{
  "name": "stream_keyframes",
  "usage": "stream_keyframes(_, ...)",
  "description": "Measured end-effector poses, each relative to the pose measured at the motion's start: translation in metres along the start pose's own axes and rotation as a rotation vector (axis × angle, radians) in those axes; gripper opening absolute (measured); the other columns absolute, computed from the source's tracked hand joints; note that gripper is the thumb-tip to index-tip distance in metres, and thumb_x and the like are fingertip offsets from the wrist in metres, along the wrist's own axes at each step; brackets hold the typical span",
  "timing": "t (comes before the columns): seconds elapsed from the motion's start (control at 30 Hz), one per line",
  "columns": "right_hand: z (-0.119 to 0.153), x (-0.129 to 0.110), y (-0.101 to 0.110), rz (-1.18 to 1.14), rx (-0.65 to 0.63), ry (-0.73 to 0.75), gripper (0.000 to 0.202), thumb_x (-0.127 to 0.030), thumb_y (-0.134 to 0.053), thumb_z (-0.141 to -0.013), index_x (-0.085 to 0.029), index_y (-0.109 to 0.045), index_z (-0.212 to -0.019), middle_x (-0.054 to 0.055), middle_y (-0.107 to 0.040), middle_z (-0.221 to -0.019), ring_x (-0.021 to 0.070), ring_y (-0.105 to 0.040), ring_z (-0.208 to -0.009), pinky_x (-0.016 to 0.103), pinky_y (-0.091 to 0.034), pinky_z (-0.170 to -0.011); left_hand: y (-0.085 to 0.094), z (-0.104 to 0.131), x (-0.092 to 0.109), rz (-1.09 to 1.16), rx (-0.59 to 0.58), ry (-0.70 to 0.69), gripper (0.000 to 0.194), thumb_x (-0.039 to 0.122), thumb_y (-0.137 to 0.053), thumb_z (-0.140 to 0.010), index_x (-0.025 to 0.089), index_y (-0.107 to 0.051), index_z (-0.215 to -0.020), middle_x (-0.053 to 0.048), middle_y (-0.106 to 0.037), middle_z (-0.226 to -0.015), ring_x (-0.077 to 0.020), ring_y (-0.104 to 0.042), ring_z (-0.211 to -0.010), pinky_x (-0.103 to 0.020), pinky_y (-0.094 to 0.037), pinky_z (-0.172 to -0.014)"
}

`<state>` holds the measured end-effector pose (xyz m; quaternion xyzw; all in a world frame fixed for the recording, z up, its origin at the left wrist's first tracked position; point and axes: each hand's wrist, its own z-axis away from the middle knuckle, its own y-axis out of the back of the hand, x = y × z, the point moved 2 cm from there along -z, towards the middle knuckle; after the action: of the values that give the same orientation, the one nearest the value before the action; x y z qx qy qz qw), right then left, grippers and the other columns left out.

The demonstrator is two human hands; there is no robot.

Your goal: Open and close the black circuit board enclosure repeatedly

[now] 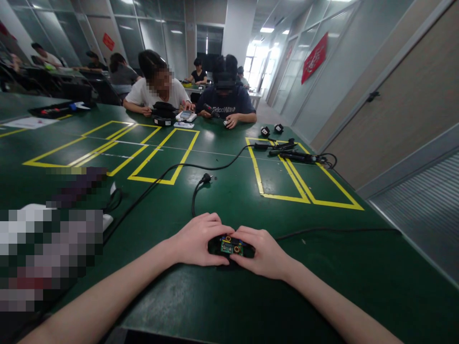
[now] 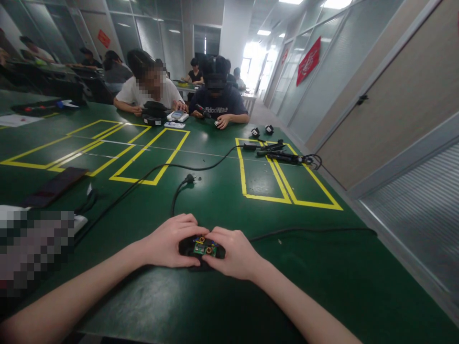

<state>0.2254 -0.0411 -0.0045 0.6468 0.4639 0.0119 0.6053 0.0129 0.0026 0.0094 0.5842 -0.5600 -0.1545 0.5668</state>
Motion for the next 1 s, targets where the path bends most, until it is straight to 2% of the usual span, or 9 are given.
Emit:
stream_keyframes(0.07, 0.002, 0.002, 0.002, 0.008, 0.063, 0.039, 0.030, -0.028, -0.074, -0.090, -0.020, -0.069, -0.119, 0.006, -0.075, -0.099, 0.0203, -0.073, -0.085, 0.029, -0.056, -0.072, 0.000, 0.000, -0.001, -0.041, -0.023, 0.038, 0.068, 0.051, -0.089, -0.075, 0.020, -0.066, -0.131, -0.008, -0.073, -0.113, -0.0279, -0.064, -0.104, -0.041, -0.053, -0.091)
stream_keyframes(0.17, 0.002, 0.004, 0.003, 0.070, 0.103, 0.101, 0.032, -0.033, -0.066, -0.099, -0.019, -0.065, -0.127, 0.009, -0.076, -0.107, 0.0212, -0.075, -0.090, 0.030, -0.058, -0.074, 0.000, 0.000, -0.002, -0.067, -0.060, 0.067, 0.064, 0.051, -0.089, -0.075, 0.021, -0.068, -0.128, -0.009, -0.072, -0.124, -0.0314, -0.060, -0.119, -0.046, -0.049, -0.102)
stream_keyframes(0.33, -0.003, 0.003, 0.002, 0.251, 0.031, 0.097, 0.035, -0.036, -0.053, -0.107, -0.019, -0.060, -0.137, 0.012, -0.073, -0.119, 0.0229, -0.075, -0.098, 0.030, -0.060, -0.075, -0.001, -0.001, -0.005, -0.090, -0.073, 0.089, 0.074, 0.060, -0.089, -0.072, 0.021, -0.067, -0.131, -0.011, -0.069, -0.132, -0.0348, -0.056, -0.130, -0.049, -0.046, -0.109)
stream_keyframes(0.43, -0.006, 0.003, 0.001, 0.312, -0.015, 0.061, 0.036, -0.036, -0.055, -0.106, -0.019, -0.061, -0.136, 0.013, -0.071, -0.126, 0.0239, -0.074, -0.104, 0.032, -0.062, -0.077, -0.002, -0.001, -0.006, -0.100, -0.071, 0.089, 0.082, 0.066, -0.088, -0.069, 0.020, -0.066, -0.133, -0.013, -0.067, -0.137, -0.0371, -0.053, -0.135, -0.052, -0.043, -0.114)
stream_keyframes(0.53, -0.007, 0.002, 0.002, 0.342, -0.040, 0.033, 0.040, -0.037, -0.059, -0.103, -0.020, -0.061, -0.139, 0.014, -0.068, -0.133, 0.0261, -0.072, -0.111, 0.035, -0.062, -0.080, 0.001, -0.001, -0.005, -0.099, -0.052, 0.093, 0.081, 0.066, -0.087, -0.071, 0.019, -0.067, -0.133, -0.014, -0.066, -0.139, -0.0376, -0.051, -0.136, -0.053, -0.043, -0.115)
stream_keyframes(0.63, -0.006, 0.001, 0.005, 0.336, -0.038, 0.052, 0.051, -0.043, -0.067, -0.096, -0.017, -0.061, -0.141, 0.018, -0.068, -0.134, 0.0311, -0.070, -0.114, 0.043, -0.061, -0.087, 0.006, -0.001, -0.004, -0.086, -0.017, 0.091, 0.064, 0.059, -0.083, -0.080, 0.019, -0.069, -0.128, -0.013, -0.067, -0.132, -0.0343, -0.056, -0.127, -0.051, -0.050, -0.109)
stream_keyframes(0.73, -0.005, 0.000, 0.008, 0.323, -0.024, 0.069, 0.058, -0.046, -0.075, -0.089, -0.016, -0.065, -0.137, 0.019, -0.069, -0.131, 0.0345, -0.068, -0.112, 0.052, -0.057, -0.094, 0.011, 0.000, -0.006, -0.071, 0.015, 0.109, 0.041, 0.042, -0.076, -0.088, 0.019, -0.070, -0.121, -0.012, -0.068, -0.122, -0.0289, -0.061, -0.115, -0.043, -0.056, -0.097)
stream_keyframes(0.87, -0.005, 0.003, 0.010, 0.283, 0.008, 0.039, 0.048, -0.034, -0.074, -0.089, -0.020, -0.067, -0.134, 0.016, -0.071, -0.127, 0.0314, -0.068, -0.110, 0.048, -0.057, -0.093, 0.013, 0.003, -0.012, -0.089, 0.042, 0.172, 0.025, 0.028, -0.070, -0.089, 0.020, -0.069, -0.113, -0.007, -0.064, -0.113, -0.0221, -0.066, -0.098, -0.032, -0.057, -0.082)
stream_keyframes(1.0, -0.005, 0.007, 0.006, 0.246, 0.042, 0.045, 0.038, -0.023, -0.069, -0.089, -0.018, -0.069, -0.127, 0.015, -0.072, -0.119, 0.0284, -0.069, -0.103, 0.044, -0.058, -0.088, 0.011, 0.003, -0.014, -0.088, -0.029, 0.226, 0.015, 0.027, -0.066, -0.092, 0.020, -0.070, -0.105, -0.002, -0.066, -0.098, -0.0158, -0.065, -0.075, -0.026, -0.050, -0.067)
